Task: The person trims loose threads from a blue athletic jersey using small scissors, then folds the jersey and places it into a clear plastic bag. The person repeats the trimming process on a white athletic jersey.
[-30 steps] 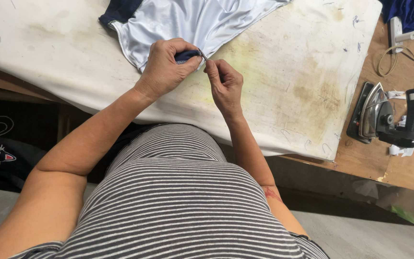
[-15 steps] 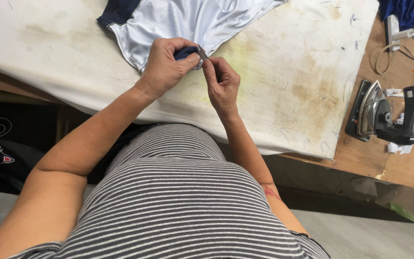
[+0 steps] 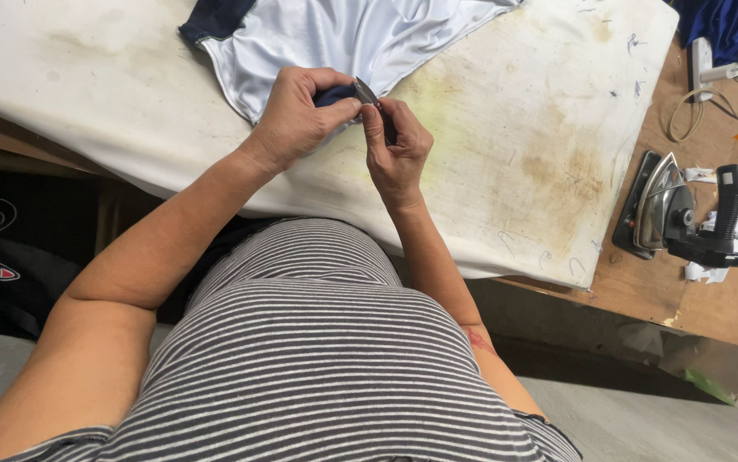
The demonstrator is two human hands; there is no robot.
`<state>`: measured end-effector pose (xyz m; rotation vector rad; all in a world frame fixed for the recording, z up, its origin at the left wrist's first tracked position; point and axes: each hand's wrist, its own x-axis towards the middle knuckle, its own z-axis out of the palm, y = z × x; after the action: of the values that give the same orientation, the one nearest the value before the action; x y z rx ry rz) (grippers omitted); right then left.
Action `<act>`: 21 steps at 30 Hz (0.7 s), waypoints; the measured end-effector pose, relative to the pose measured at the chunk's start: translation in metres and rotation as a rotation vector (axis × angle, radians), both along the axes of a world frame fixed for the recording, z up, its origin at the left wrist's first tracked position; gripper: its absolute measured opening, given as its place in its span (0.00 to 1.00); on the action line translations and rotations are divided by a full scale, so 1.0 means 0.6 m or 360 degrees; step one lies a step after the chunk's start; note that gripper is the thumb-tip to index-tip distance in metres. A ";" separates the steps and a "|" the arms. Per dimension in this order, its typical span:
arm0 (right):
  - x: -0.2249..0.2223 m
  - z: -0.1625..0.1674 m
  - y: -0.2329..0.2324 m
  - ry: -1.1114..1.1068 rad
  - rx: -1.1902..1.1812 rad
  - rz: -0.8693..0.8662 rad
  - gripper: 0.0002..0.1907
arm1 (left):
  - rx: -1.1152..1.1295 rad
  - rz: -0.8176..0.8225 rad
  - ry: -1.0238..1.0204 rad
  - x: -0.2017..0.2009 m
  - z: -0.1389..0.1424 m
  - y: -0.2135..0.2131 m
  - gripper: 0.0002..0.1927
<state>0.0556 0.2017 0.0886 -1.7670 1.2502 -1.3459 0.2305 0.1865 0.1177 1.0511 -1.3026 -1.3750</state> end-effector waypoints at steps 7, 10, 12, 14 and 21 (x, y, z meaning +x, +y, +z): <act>0.004 0.013 -0.002 0.0131 -0.0098 -0.0047 0.07 | 0.0070 -0.0010 0.0085 0.004 -0.006 -0.001 0.08; 0.005 0.026 0.000 0.0428 -0.0321 -0.0153 0.09 | 0.0057 0.0013 0.0047 0.004 -0.004 0.000 0.08; 0.004 0.035 0.002 0.0541 -0.0429 -0.0166 0.09 | 0.0037 0.0022 0.0024 0.003 -0.001 0.000 0.08; 0.002 0.041 0.002 0.0637 -0.0516 -0.0175 0.09 | 0.0016 0.0026 0.0008 0.004 0.002 0.000 0.08; -0.003 0.023 0.006 0.0448 -0.0358 -0.0127 0.06 | 0.0007 -0.0005 0.0047 0.003 -0.022 0.000 0.09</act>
<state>0.0536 0.2054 0.1024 -2.1432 1.3733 -1.3613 0.2323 0.1865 0.1047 1.0280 -1.2807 -1.3915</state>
